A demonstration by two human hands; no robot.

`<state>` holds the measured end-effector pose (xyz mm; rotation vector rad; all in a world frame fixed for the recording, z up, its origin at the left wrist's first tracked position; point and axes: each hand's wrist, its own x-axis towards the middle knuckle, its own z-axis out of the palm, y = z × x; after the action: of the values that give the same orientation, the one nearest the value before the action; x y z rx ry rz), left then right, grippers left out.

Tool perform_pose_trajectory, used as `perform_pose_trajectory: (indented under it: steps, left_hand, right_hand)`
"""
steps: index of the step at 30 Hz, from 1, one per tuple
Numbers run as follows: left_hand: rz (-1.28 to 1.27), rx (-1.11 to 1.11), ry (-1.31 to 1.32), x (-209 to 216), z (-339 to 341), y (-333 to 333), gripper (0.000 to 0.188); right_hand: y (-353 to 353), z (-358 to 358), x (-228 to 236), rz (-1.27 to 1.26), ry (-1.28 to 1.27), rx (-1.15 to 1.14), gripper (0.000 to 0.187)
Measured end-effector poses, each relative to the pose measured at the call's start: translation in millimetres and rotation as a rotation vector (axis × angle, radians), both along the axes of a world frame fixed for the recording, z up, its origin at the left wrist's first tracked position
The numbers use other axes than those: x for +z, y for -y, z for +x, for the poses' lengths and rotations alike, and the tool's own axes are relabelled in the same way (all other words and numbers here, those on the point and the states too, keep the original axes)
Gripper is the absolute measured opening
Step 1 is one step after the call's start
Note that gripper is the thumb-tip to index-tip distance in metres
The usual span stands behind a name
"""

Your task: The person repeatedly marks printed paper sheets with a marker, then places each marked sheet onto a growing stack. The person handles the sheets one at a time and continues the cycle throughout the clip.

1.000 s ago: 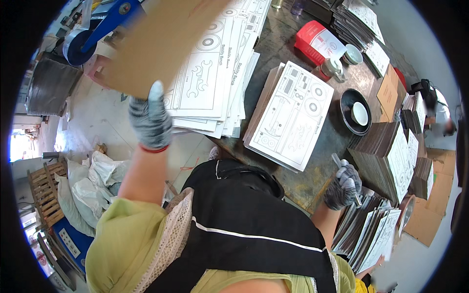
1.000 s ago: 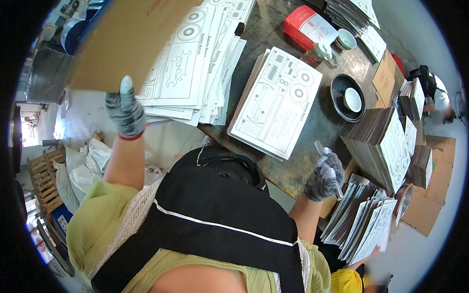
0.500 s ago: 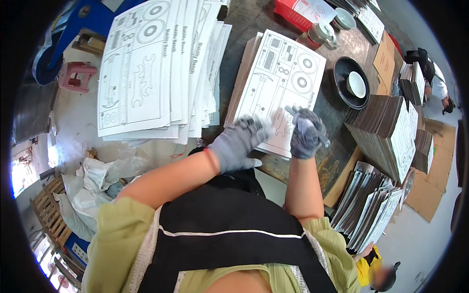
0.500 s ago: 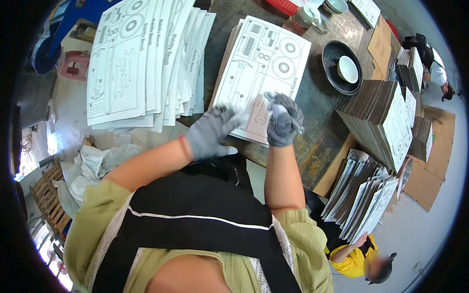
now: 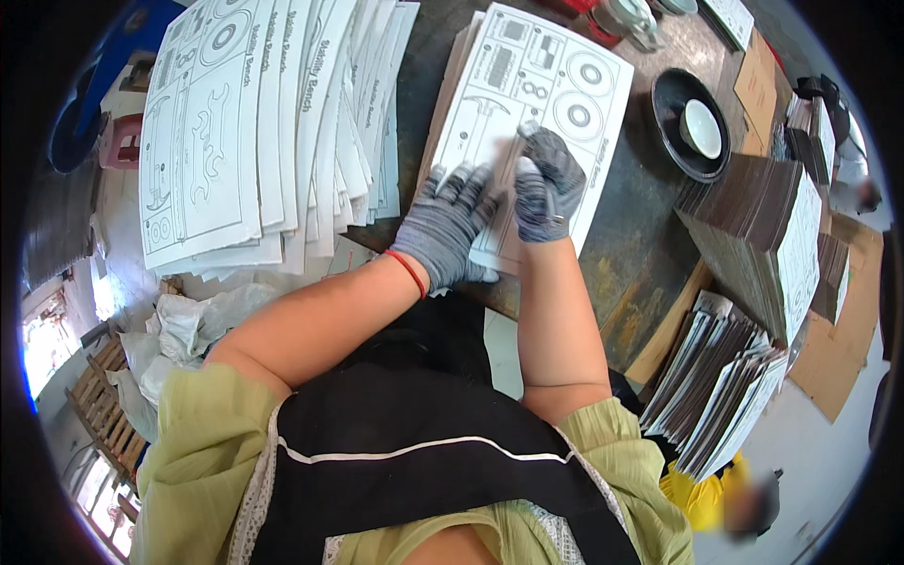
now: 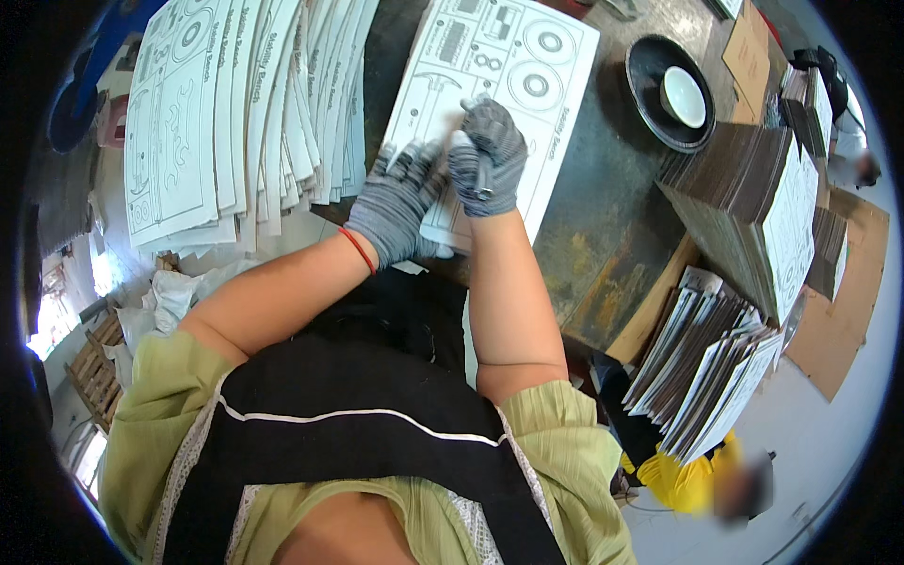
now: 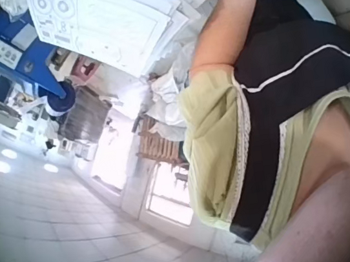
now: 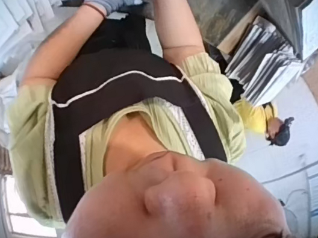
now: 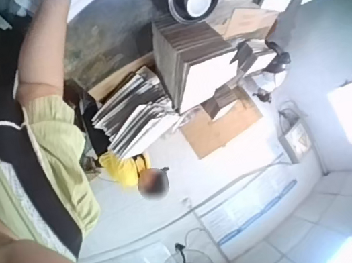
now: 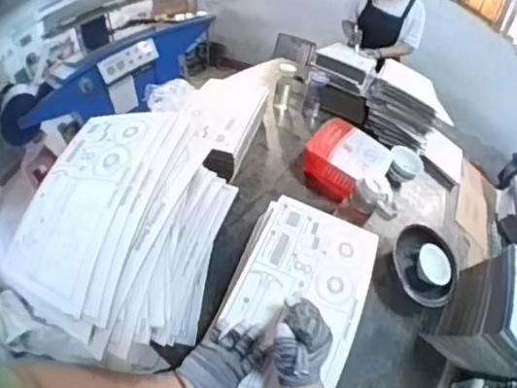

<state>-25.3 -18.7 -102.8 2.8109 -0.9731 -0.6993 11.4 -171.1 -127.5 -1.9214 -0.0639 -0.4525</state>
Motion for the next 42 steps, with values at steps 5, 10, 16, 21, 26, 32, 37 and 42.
perform_pose_trajectory:
  steps: [5, 10, 16, 21, 26, 32, 37, 42]
  left_hand:
    - [0.021, 0.025, 0.181, -18.1, -8.1, 3.1, 0.093]
    - [-0.005, 0.046, 0.15, -11.8, -14.5, 1.8, 0.076]
    - [0.028, -0.012, 0.114, -2.6, -13.6, 4.8, 0.097]
    - [-0.227, -0.02, 0.041, 45.1, -8.5, 1.5, 0.063]
    - [-0.419, 0.162, 1.025, 144.5, 11.9, -84.6, 0.032]
    - [-1.273, 0.549, 0.632, 179.0, -9.2, -232.6, 0.036]
    - [-0.27, 0.368, 0.337, 164.1, -41.8, -279.2, 0.053]
    - [-0.818, -0.015, -0.038, 154.2, -34.6, -140.7, 0.035]
  right_hand:
    - [-20.5, -65.1, 19.6, -0.452, -0.175, 0.045, 0.013]
    - [-32.1, -160.9, 6.8, -0.295, 0.138, 0.177, 0.024]
    - [-13.0, -155.6, 37.7, 0.116, -0.073, 0.061, 0.018]
    - [80.7, -142.6, 121.2, 0.36, 0.332, 0.072, 0.029]
    - [120.1, -147.8, 185.5, 0.272, 0.466, 0.033, 0.031]
    - [102.7, -154.6, 131.8, 0.352, 0.362, -0.022, 0.022]
    - [67.3, -134.5, 120.2, 0.306, 0.074, -0.153, 0.071]
    - [53.6, -97.5, 79.1, 0.25, 0.026, -0.048, 0.056]
